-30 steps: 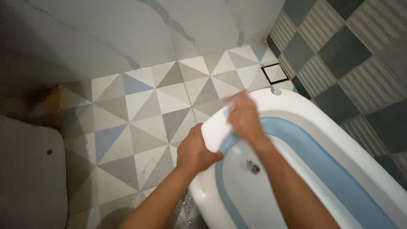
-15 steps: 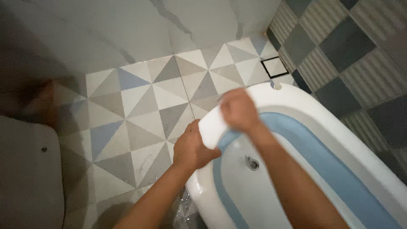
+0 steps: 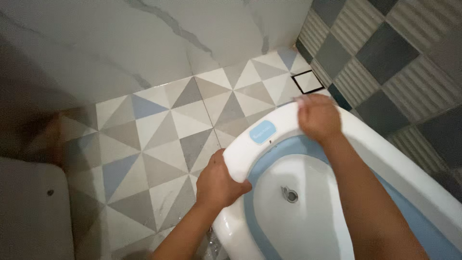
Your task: The person wipes the inside and outer rim of a blue and white baby tub using a cloth.
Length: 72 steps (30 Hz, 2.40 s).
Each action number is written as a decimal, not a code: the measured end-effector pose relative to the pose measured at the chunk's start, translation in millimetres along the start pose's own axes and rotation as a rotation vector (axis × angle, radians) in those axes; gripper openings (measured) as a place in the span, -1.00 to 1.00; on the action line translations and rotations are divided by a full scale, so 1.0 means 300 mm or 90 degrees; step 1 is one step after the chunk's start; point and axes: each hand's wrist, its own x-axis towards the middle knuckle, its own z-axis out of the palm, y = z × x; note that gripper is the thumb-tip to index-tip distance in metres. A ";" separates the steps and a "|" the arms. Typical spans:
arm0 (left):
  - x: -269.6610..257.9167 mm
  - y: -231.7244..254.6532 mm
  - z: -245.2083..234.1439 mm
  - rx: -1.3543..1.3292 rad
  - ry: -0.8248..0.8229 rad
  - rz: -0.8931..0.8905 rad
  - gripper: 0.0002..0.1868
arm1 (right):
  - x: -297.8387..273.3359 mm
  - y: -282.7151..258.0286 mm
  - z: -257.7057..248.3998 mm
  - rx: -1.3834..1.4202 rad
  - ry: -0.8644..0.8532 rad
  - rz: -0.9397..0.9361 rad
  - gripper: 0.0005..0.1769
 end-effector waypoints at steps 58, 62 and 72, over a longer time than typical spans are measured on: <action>0.096 -0.296 0.189 -0.856 0.311 0.076 -0.37 | 0.031 -0.571 0.056 -0.083 -0.299 0.053 -0.64; 0.063 -0.289 0.185 -0.786 0.319 0.033 -0.35 | 0.064 -0.636 0.165 -0.067 -0.389 -0.049 -0.41; 0.037 -0.210 0.188 -0.178 0.434 0.200 -0.32 | 0.042 -0.522 0.146 0.089 -0.280 -0.226 -0.55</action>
